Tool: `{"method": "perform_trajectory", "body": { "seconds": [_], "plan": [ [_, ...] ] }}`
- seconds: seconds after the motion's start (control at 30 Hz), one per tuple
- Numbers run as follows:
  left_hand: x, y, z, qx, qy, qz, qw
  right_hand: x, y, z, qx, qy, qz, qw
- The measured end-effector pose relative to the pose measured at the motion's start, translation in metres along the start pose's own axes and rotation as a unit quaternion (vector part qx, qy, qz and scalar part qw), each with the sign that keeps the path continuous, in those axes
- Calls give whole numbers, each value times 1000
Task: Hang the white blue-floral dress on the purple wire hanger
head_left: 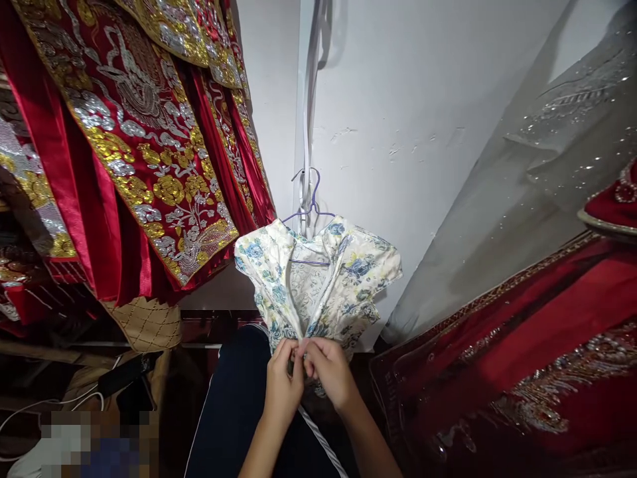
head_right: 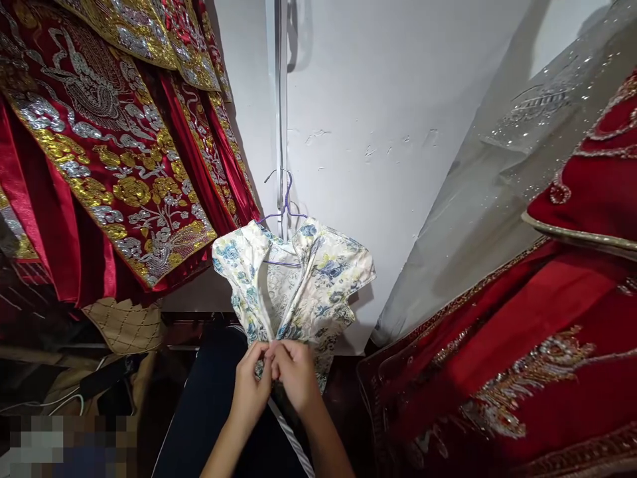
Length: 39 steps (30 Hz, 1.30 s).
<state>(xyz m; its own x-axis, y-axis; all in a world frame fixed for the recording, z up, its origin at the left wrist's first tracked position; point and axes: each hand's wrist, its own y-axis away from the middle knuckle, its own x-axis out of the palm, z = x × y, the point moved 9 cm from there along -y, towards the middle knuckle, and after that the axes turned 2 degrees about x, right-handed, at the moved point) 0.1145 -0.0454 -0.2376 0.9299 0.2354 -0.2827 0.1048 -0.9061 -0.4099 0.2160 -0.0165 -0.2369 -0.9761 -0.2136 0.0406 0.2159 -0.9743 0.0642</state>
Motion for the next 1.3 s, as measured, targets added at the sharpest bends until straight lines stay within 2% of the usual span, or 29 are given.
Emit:
{"method": "perform_trajectory", "body": {
  "seconds": [0.07,0.17,0.27,0.33,0.43,0.5,0.6,0.63,0.67,0.77,0.83,0.87,0.93,1.0,1.07,1.1,1.13,1.2,1.27,1.3],
  "plan": [
    [8,2,-3,-2,-7,18,1000,-21,-12,28,1,-35,-47,998],
    [23,7,-7,-1,-26,48,999,-48,-43,100,-59,-109,-81,989],
    [37,8,-10,18,-50,93,994,-49,-72,169,-119,-156,-33,980],
    [38,1,-9,27,-64,124,990,-50,-77,193,-156,-154,-55,974],
    [28,-23,-14,32,-65,198,978,-38,-69,196,-183,-83,-59,978],
    [9,-51,-36,56,-39,213,975,-30,-59,189,-194,-34,-61,978],
    [-40,-105,-95,133,2,94,987,-24,-47,193,-219,5,-73,973],
    [-53,-120,-116,168,-5,48,985,-22,-44,198,-231,11,-73,970],
    [-59,-131,-136,197,-20,28,980,-21,-43,203,-244,13,-72,967],
    [-53,-150,-177,263,-73,34,961,-20,-45,207,-283,2,-85,955],
    [-50,-151,-187,282,-90,34,954,-26,-53,191,-293,6,-106,950],
    [-54,-151,-188,280,-87,19,956,-29,-58,178,-285,15,-115,951],
    [-81,-152,-179,257,-48,-55,964,-37,-67,146,-250,38,-121,960],
    [-127,-156,-156,222,36,-171,959,-43,-68,115,-209,43,-120,970],
    [-171,-161,-115,165,168,-271,933,-44,-58,92,-179,42,-108,977],
    [-183,-165,-87,114,252,-293,915,-40,-49,84,-169,40,-95,980],
    [-186,-168,-56,44,335,-296,893,-35,-40,78,-161,36,-81,983],
    [-165,-156,3,-113,473,-278,828,-21,-21,69,-153,15,-54,987],
    [-135,-123,44,-195,544,-277,768,-13,-8,59,-143,-20,-49,988],
    [-122,-102,60,-213,558,-280,751,-11,-3,52,-134,-36,-52,989]
  ]
}}
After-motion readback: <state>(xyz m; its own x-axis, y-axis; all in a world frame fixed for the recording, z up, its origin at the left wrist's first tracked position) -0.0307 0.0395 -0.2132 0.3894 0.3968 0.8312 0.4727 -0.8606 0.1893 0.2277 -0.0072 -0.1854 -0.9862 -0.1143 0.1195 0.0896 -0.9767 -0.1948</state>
